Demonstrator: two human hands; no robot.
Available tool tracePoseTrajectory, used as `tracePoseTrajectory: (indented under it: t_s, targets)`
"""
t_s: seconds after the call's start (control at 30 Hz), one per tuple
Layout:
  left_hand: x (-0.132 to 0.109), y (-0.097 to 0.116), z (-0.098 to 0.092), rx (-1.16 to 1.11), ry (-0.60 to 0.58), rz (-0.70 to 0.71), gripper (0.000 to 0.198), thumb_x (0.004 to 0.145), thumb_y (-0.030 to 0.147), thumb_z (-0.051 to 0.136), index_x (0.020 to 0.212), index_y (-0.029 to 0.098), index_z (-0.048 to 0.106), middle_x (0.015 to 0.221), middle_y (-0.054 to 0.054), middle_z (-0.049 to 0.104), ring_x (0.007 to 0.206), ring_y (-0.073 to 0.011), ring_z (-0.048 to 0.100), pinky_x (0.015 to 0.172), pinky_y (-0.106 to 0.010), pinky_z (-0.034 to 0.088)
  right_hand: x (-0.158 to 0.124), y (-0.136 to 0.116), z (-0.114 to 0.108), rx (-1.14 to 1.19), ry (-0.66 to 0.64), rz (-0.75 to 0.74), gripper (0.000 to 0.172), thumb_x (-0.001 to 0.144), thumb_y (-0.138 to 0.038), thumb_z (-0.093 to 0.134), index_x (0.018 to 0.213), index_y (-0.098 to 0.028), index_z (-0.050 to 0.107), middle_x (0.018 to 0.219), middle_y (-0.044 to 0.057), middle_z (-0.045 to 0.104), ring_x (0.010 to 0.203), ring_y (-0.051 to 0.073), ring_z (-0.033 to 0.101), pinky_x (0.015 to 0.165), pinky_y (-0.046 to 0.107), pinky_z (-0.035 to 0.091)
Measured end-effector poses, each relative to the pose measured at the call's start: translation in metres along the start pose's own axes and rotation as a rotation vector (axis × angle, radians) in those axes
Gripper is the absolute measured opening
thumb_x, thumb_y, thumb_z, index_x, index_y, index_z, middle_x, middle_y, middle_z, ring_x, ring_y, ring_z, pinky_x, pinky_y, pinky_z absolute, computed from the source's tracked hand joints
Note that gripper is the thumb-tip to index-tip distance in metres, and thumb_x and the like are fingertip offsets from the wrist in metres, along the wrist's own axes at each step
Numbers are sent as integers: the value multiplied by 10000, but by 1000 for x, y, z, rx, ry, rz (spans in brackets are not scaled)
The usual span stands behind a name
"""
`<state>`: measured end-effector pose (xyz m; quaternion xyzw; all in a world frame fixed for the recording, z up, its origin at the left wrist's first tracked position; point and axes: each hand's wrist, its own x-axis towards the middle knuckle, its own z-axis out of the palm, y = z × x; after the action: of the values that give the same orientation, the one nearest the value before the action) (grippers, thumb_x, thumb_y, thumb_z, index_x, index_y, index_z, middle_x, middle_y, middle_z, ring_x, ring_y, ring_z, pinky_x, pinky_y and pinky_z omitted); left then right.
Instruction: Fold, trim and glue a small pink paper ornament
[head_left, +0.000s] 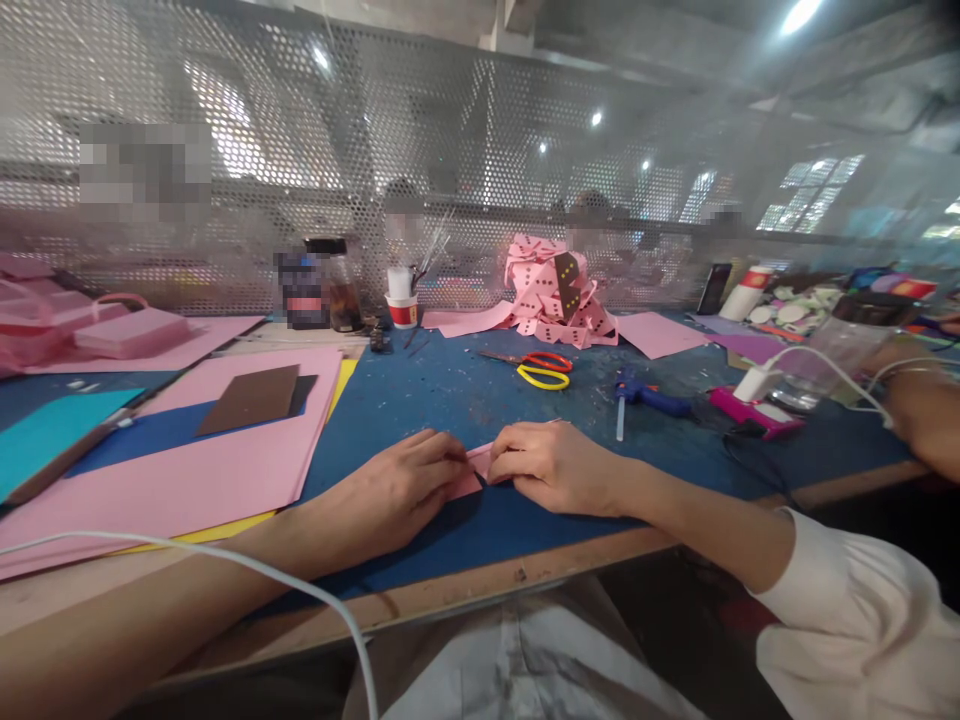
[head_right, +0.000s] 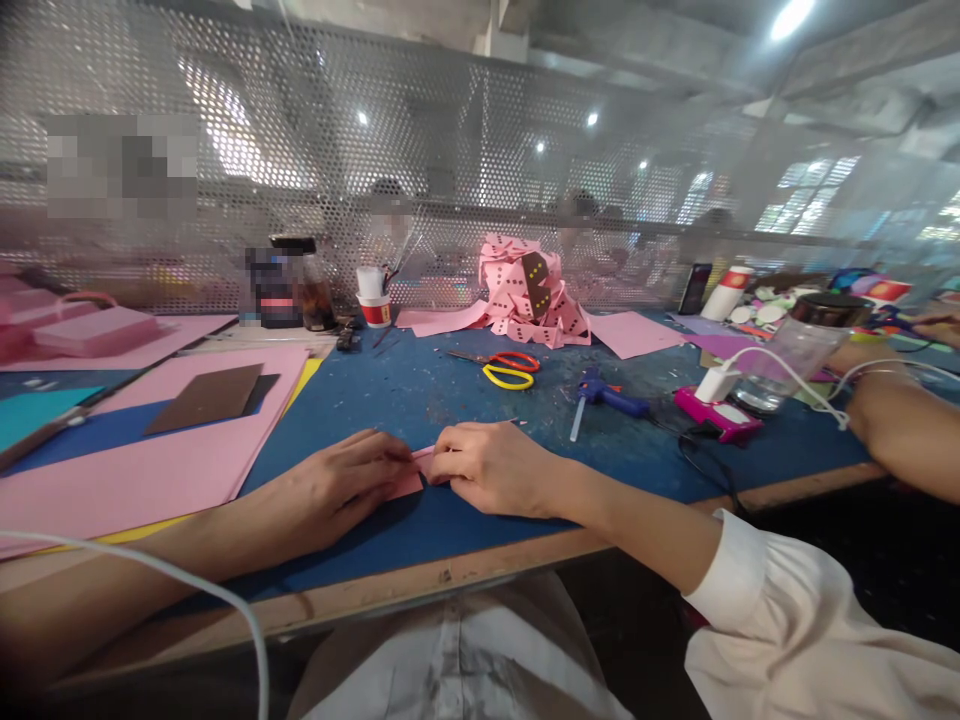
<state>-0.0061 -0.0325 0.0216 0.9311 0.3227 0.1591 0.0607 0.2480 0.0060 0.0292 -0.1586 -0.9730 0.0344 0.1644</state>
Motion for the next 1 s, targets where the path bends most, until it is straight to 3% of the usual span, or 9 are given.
tracePoseTrajectory:
  t_s: [0.17,0.33,0.67,1.0]
  targets:
    - [0,0,0,1,26,19,271,974,146,419,1116,208,641,1110,-86,593,1007,-186,564,916,-334,484,-3,1,2,19,28,-6,207,887,-79,489,962,-183,651,1036,50,648,973,160,583,883,294,455]
    - [0,0,1,-10,36,27,262,984,168,409,1094,196,645,1117,-91,595,1007,-186,567,916,-333,489,-2,2,7,79,84,38,303,869,-35,458,1067,-183,634,1020,52,657,963,163,593,876,296,465]
    - [-1,0,-1,-13,10,13,270,961,118,425,1128,197,622,1133,-86,589,1034,-189,554,936,-331,470,-1,3,6,84,69,27,244,855,-34,474,952,-177,647,1005,44,658,950,154,600,877,285,464]
    - [2,3,-4,-49,26,27,262,1001,192,383,1106,188,623,1118,-84,597,1025,-182,552,930,-336,457,1,3,11,11,43,16,319,851,-48,495,1108,-176,635,1075,73,599,1001,177,558,886,316,471]
